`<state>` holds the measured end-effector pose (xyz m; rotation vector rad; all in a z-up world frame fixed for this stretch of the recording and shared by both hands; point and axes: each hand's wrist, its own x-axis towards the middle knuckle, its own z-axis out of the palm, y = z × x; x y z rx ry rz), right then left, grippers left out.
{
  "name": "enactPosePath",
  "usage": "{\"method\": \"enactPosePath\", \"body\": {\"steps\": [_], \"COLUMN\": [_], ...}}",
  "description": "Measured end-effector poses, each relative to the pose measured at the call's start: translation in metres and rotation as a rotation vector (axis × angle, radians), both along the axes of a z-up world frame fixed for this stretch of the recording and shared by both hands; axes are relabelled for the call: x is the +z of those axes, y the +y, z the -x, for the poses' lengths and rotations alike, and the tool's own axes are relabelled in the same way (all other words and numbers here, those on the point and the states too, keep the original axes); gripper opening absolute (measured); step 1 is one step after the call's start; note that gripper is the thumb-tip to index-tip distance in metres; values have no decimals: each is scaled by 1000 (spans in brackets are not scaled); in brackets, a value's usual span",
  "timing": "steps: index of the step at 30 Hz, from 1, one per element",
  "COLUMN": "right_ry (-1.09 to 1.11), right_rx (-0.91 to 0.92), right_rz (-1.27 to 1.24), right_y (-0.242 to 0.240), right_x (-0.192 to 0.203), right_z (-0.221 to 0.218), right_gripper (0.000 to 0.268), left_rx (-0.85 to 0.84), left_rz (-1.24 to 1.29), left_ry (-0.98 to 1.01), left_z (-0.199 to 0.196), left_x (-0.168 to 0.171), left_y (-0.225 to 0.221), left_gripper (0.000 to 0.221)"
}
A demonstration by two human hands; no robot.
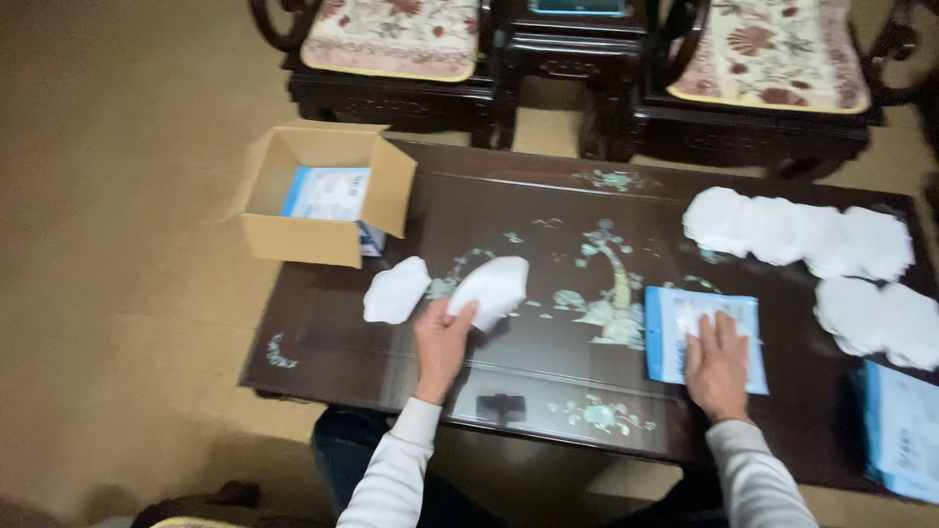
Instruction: Packing individual face masks into plastic envelopes and then into a cardboard box
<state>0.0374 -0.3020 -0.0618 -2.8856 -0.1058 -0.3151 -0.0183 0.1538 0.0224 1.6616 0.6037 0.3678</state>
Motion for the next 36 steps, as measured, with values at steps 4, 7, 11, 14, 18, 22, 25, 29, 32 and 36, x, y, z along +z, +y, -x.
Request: {"method": "enactPosePath", "body": {"steps": [4, 7, 11, 14, 18, 22, 25, 29, 32, 36], "right_ry": [-56, -88, -192, -310, -368, -115, 436, 683, 740, 776], "right_rx": [-16, -13, -14, -15, -16, 79, 36, -147, -234, -203], "right_rz": [64, 76, 0, -72, -342, -920, -1438, -1503, -1518, -1485], "right_y": [8, 9, 13, 14, 55, 142, 193, 216, 220, 221], "right_x": [11, 16, 15, 18, 57, 102, 123, 45, 47, 75], "right_z": [6, 6, 4, 8, 14, 14, 9, -15, -8, -1], "right_gripper": [51, 51, 58, 65, 57, 45, 51, 23, 28, 19], "left_rx": [-109, -177, -167, -239, -302, -328, -357, -330, -320, -291], "left_rz": [409, 488, 637, 654, 667, 693, 691, 695, 702, 711], "left_ry": [29, 39, 58, 45, 23, 43, 131, 230, 291, 293], "left_z": [-19, -24, -31, -30, -29, -31, -32, -40, -44, -46], "left_x": [-48, -27, -55, -76, -73, -68, -55, -62, -77, -78], "left_y": [-57, -75, -69, -66, -63, -64, -66, -74, -80, -82], "left_gripper": [20, 19, 16, 17, 19, 21, 23, 39, 41, 38]}}
